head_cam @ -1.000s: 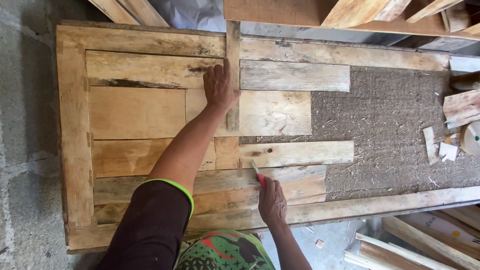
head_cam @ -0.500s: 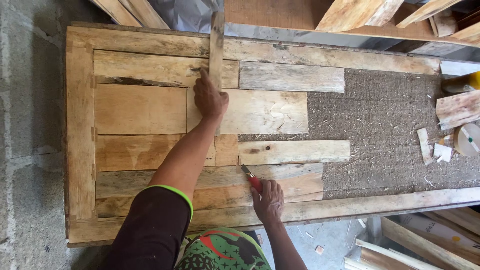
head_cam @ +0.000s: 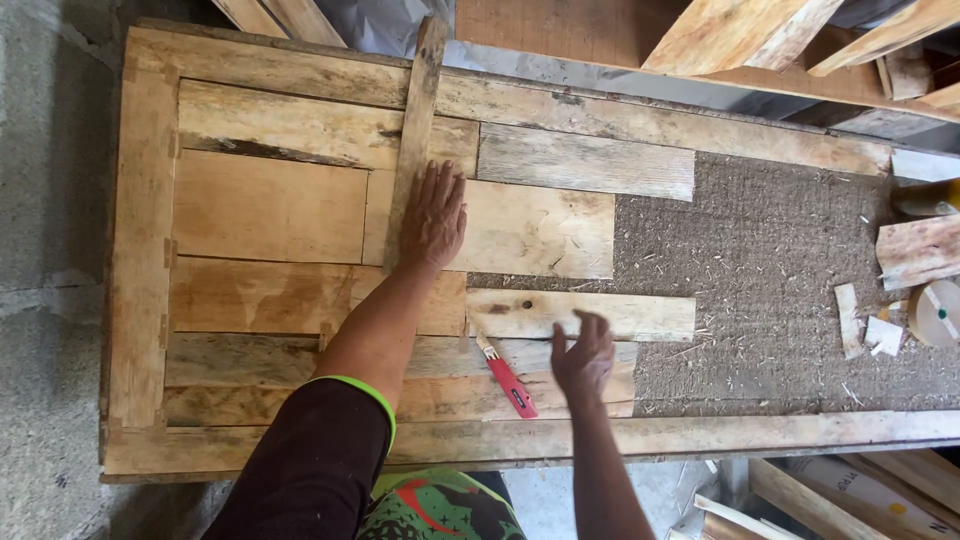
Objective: Measuring, cutting, and fitting thin wood pieces into a larger wooden surface assembly.
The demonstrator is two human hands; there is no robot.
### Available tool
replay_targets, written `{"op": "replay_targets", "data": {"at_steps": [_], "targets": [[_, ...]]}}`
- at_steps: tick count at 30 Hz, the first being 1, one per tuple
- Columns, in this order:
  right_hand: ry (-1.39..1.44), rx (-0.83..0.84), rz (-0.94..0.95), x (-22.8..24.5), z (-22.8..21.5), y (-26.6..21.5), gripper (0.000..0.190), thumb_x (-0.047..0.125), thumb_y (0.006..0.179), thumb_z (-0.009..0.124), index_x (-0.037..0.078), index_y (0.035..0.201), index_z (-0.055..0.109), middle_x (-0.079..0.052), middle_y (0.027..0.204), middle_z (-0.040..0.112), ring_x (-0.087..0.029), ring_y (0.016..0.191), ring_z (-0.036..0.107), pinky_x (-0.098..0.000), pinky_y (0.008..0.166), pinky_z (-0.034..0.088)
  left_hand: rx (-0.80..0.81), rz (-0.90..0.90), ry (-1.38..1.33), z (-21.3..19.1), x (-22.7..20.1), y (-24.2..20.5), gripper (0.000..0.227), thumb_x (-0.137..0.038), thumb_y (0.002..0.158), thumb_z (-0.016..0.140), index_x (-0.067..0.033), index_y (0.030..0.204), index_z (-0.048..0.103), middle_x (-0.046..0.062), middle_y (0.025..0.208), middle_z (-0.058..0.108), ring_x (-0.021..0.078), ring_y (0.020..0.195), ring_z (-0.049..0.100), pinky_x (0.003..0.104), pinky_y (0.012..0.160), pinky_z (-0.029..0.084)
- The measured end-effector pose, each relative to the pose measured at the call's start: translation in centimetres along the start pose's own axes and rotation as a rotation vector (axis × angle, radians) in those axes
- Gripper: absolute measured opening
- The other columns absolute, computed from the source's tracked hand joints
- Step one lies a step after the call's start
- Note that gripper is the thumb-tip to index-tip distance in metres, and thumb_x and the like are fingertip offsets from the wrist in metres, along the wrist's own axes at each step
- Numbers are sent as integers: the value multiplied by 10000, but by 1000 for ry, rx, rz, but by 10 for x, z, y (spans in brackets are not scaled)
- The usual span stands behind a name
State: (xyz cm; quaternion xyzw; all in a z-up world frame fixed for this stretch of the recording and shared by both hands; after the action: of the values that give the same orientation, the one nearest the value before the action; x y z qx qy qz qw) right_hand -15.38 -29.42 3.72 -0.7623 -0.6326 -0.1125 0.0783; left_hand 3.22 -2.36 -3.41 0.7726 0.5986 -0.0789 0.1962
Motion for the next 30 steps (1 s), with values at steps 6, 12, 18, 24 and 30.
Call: {"op": "replay_targets", "data": {"at_steps": [6,12,18,24,30], "targets": [[-33,-109,-105,-81,4,122,462,149,871,803,18,1252,576,-206,1190,605,-343,1088,596,-488,881,538,64,-66,-77,-22,-7,4,519,-293,1046,529,-98,1527,513,146,1678,319,346,1567,241,481,1304,169],[-29,-65,-3,-132,-2,239,660,234,896,811,23,1411,458,-235,1324,551,-414,1237,560,-591,1075,456,58,-55,-60,-23,-10,9,525,-279,1004,569,-123,1505,548,165,1649,358,376,1537,265,527,1266,190],[111,137,251,-145,13,293,1193,532,859,863,-46,1584,114,-344,1558,266,-550,1383,319,-610,1118,281,102,-52,-10,-25,-12,13,534,-277,991,574,-167,1512,537,184,1625,382,395,1523,290,547,1257,202],[127,22,501,-175,2,300,804,363,922,823,29,1511,391,-227,1425,538,-385,1270,566,-501,1038,502,147,-72,-18,-19,-9,14,572,-281,956,581,-181,1515,510,185,1616,375,399,1512,283,551,1240,182],[914,-207,838,-237,-8,288,305,146,996,691,44,1283,666,-143,1242,733,-213,1018,787,-260,784,643,163,-57,88,-4,-5,13,568,-369,1004,449,-200,1546,460,166,1649,302,359,1529,236,503,1253,136]]}}
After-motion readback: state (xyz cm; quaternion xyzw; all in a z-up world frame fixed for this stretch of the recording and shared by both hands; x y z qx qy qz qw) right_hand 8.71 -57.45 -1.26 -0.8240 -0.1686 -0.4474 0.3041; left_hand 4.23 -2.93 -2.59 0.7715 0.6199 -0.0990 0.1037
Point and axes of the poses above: each hand's wrist, its own y-axis towards the middle knuckle, its own z-axis out of the palm, x = y × z, the point moved 8 cm from there along y, towards the middle knuckle
